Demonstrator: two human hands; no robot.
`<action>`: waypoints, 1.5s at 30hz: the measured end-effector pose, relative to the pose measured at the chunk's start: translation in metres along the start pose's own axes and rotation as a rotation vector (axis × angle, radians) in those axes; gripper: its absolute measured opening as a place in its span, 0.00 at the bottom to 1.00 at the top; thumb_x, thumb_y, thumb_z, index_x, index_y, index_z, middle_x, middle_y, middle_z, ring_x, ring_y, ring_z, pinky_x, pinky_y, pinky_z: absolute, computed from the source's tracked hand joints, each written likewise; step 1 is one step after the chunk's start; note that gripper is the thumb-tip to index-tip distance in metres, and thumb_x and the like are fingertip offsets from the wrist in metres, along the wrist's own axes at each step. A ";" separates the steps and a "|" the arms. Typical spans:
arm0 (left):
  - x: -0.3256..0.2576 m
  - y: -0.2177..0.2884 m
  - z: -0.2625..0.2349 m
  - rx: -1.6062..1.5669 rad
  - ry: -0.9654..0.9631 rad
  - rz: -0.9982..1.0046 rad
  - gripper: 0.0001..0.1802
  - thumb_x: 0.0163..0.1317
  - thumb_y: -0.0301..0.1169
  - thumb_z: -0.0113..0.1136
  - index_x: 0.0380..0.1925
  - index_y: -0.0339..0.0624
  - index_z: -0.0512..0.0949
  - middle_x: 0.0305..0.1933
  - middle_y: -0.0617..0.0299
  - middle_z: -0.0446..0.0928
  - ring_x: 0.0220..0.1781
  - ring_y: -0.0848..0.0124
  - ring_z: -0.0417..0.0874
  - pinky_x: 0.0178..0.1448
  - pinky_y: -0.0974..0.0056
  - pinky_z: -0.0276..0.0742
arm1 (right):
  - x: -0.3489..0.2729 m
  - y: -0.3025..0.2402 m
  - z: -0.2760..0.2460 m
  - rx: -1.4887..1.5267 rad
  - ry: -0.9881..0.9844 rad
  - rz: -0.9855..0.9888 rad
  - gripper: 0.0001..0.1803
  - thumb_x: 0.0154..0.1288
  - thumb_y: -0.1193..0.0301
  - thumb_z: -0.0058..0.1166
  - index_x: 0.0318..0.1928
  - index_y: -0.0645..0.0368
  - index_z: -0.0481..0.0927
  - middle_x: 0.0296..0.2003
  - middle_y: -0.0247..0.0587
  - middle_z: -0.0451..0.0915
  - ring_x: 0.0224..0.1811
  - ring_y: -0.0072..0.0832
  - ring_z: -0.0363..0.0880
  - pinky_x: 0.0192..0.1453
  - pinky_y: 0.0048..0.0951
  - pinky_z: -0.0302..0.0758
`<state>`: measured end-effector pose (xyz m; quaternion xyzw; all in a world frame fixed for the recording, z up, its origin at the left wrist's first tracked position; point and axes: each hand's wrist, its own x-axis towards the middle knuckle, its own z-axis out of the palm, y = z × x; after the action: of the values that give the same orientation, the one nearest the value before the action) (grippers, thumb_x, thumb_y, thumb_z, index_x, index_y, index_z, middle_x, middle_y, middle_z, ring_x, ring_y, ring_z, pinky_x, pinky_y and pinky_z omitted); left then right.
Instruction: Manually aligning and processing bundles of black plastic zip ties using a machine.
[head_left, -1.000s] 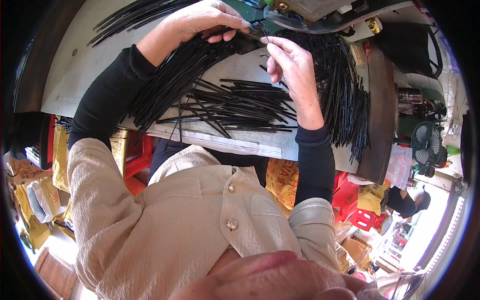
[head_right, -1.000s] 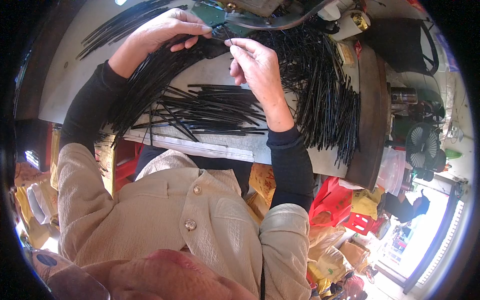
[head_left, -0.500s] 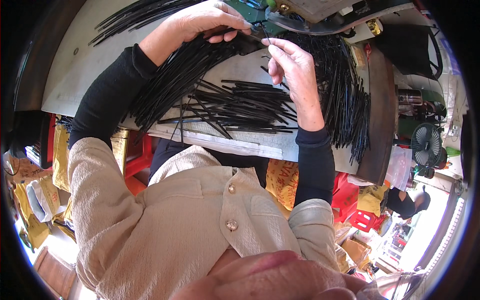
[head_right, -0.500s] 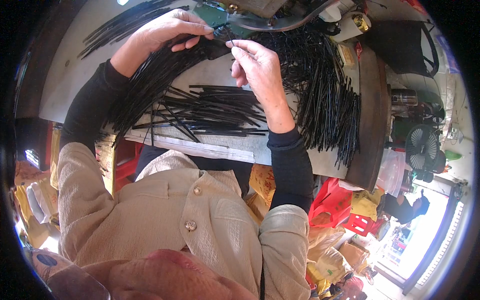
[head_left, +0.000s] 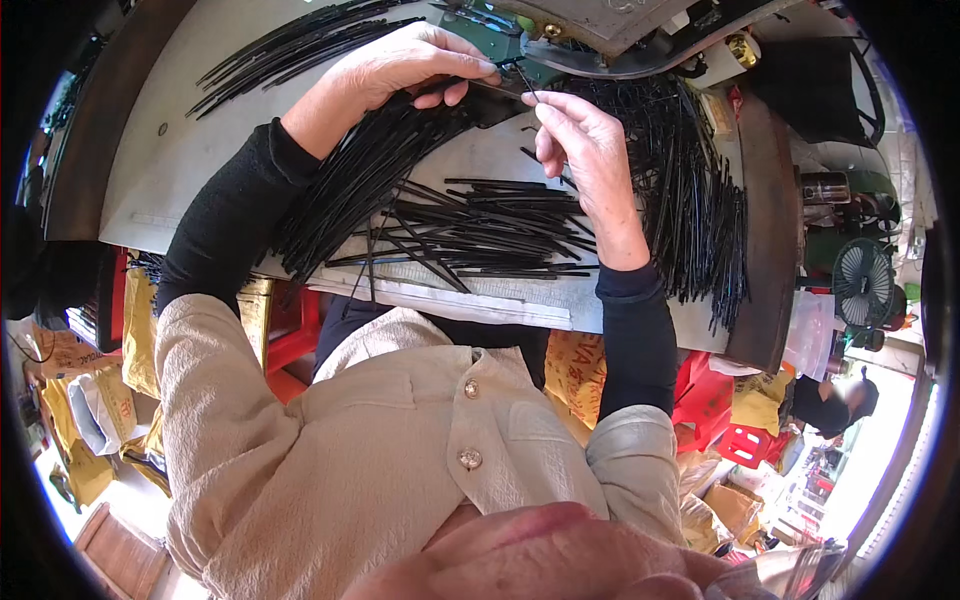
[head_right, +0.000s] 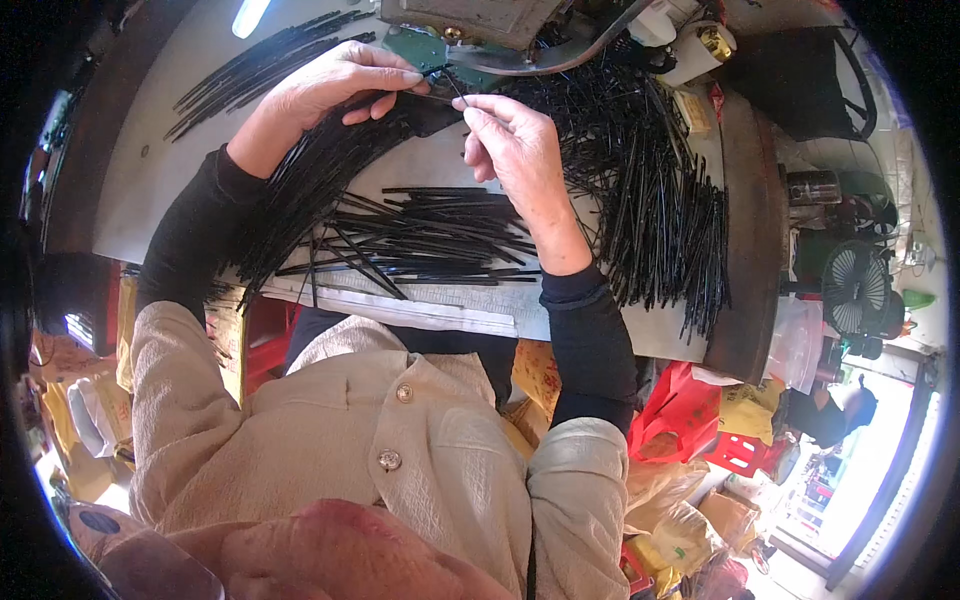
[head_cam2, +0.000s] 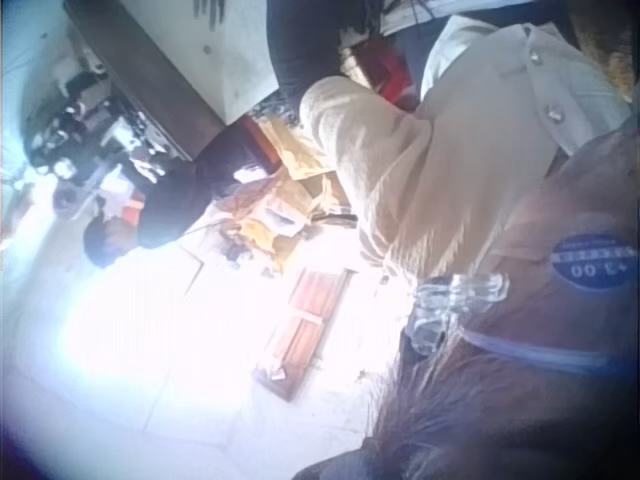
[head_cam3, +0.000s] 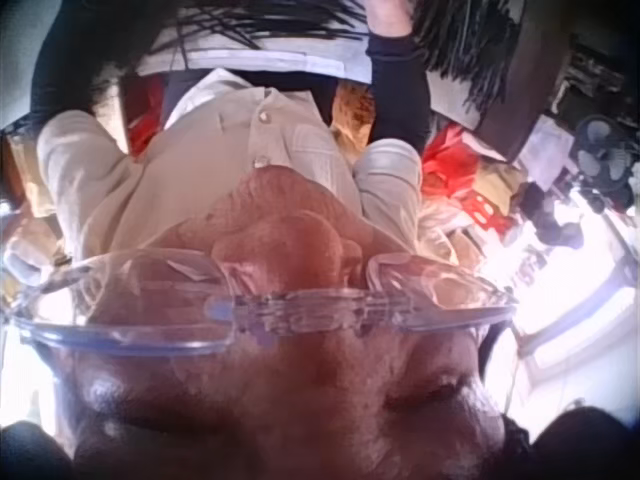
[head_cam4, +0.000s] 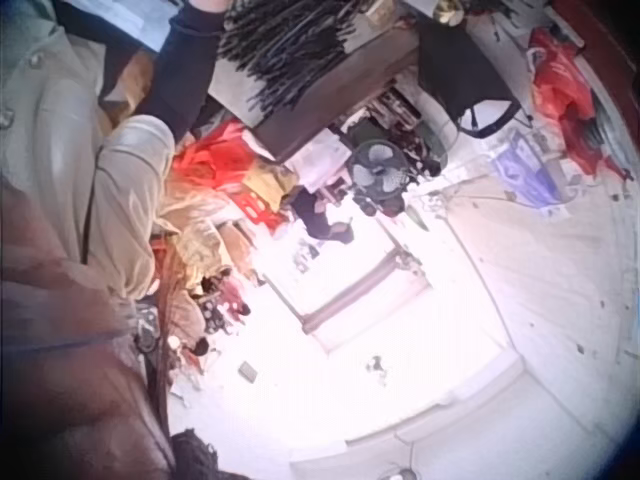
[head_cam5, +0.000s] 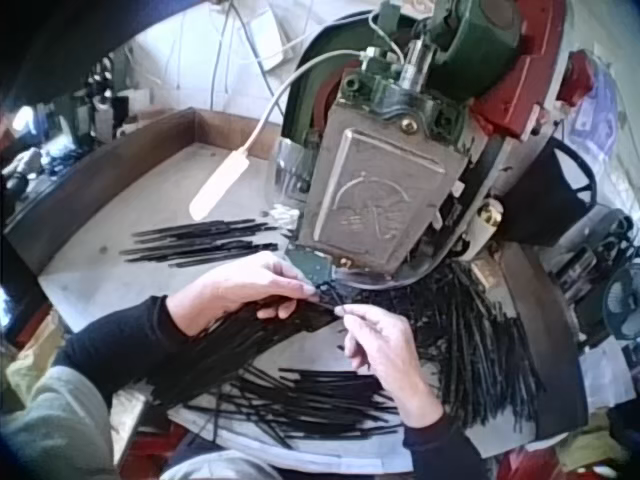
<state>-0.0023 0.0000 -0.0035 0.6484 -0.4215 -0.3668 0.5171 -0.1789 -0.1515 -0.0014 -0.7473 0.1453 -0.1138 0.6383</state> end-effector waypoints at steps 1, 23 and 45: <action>0.000 0.002 0.000 0.006 -0.002 -0.002 0.19 0.64 0.41 0.56 0.41 0.34 0.81 0.16 0.66 0.72 0.12 0.83 0.65 0.16 0.77 0.58 | 0.000 0.001 -0.001 0.001 0.005 0.000 0.15 0.67 0.68 0.51 0.48 0.65 0.79 0.19 0.31 0.74 0.16 0.14 0.68 0.20 0.14 0.65; 0.000 0.002 0.000 0.028 0.020 0.029 0.18 0.64 0.40 0.54 0.42 0.35 0.81 0.15 0.66 0.69 0.12 0.83 0.63 0.16 0.76 0.56 | 0.001 0.002 -0.002 -0.065 0.042 -0.086 0.13 0.68 0.71 0.49 0.46 0.67 0.79 0.20 0.34 0.76 0.16 0.15 0.70 0.20 0.15 0.67; -0.012 0.012 0.016 0.097 0.013 0.027 0.16 0.61 0.38 0.54 0.37 0.34 0.81 0.16 0.67 0.69 0.10 0.82 0.62 0.17 0.74 0.57 | 0.022 0.030 -0.027 0.827 0.073 -0.034 0.11 0.65 0.75 0.49 0.45 0.67 0.77 0.33 0.46 0.82 0.32 0.29 0.84 0.36 0.25 0.82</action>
<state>-0.0235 0.0039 0.0054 0.6693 -0.4443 -0.3347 0.4925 -0.1701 -0.1883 -0.0272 -0.4259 0.0977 -0.1993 0.8771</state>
